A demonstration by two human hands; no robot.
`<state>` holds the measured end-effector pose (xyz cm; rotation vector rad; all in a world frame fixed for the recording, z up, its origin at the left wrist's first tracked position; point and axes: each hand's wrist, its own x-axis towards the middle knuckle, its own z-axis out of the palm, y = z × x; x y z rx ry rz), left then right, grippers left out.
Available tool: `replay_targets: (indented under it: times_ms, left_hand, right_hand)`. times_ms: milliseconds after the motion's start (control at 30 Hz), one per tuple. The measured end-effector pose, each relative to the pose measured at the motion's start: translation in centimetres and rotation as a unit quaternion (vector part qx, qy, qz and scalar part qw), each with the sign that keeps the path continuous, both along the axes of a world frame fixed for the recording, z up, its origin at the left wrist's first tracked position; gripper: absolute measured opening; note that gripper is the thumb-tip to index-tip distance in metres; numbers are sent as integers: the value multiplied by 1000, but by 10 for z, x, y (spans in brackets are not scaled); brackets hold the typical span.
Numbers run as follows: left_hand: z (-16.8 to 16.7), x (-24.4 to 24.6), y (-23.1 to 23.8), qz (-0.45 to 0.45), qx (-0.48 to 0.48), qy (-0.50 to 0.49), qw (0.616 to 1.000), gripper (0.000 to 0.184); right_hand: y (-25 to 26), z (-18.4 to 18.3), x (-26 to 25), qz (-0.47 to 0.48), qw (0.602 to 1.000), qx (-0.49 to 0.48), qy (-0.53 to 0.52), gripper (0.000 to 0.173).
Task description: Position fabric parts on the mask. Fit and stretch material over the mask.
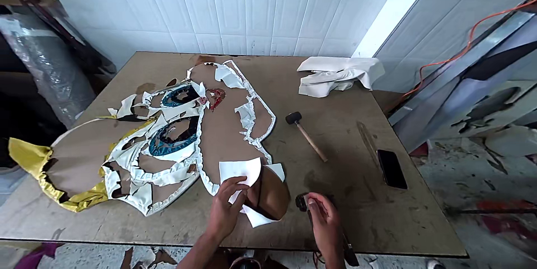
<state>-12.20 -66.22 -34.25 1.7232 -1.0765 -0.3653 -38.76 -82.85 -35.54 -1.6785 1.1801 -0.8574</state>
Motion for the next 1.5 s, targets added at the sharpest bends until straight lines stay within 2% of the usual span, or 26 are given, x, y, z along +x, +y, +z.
replay_targets:
  times_ms: [100,200,267,333,400,467,600,667,733,833,967,1033,1100,1167,1233,1333,1400,1467,1500]
  left_hand:
    - [-5,19,13,-22,-18,-6,1000,18]
    - [-34,40,37,40,30,-87,995,20]
    - [-63,60,56,117,84,-158,977,31]
    - [-93,85,67,199,144,-193,950,51]
    - [-116,106,62,264,179,-184,930,70]
    - [-125,117,42,295,185,-169,922,75]
    - [-124,132,-12,319,196,-150,915,62]
    - [-127,134,-20,320,202,-157,912,51]
    - [-130,134,-23,318,211,-164,910,46]
    - [-130,136,-17,314,228,-174,905,47]
    - [-128,141,-18,255,251,-180,916,68]
    - [-129,151,-14,226,253,-185,922,77]
    - [-130,166,-14,208,256,-191,925,81]
    - [-127,182,-13,182,263,-189,929,83]
    - [-125,207,-13,157,253,-185,937,84]
    - [-124,257,-20,132,229,-176,948,78]
    - [-126,293,-21,136,220,-152,954,65]
    - [-116,316,-37,174,196,-83,962,48]
    - [-106,321,-49,204,195,-53,958,47]
  right_hand:
    - [14,-28,-21,-48,991,-64,111,37]
    - [25,-77,-48,-45,967,-134,211,53]
    - [27,-107,-64,-36,952,-149,263,57]
    - [23,-120,-75,-29,940,-172,292,51]
    - [9,-120,-78,-23,936,-188,295,48]
    - [-13,-120,-85,-14,935,-204,289,48]
    - [-68,-114,-104,8,939,-204,277,47]
    - [-92,-103,-107,18,942,-192,274,46]
    - [-116,-90,-93,15,947,-188,261,40]
    - [-148,-82,-52,19,966,-180,186,30]
    - [-254,-69,28,16,980,-183,82,28]
    - [-328,-57,66,-25,991,-125,48,30]
    - [-412,-50,101,-95,994,-23,-52,37]
    - [-486,-47,130,-169,963,82,-193,52]
    - [-543,-37,155,-213,929,131,-272,67]
    - [-613,-21,192,-228,916,167,-285,81]
    - [-650,-19,211,-237,911,196,-273,85]
    - [-676,-20,222,-244,907,212,-268,79]
    - [-682,-19,225,-244,906,206,-277,71]
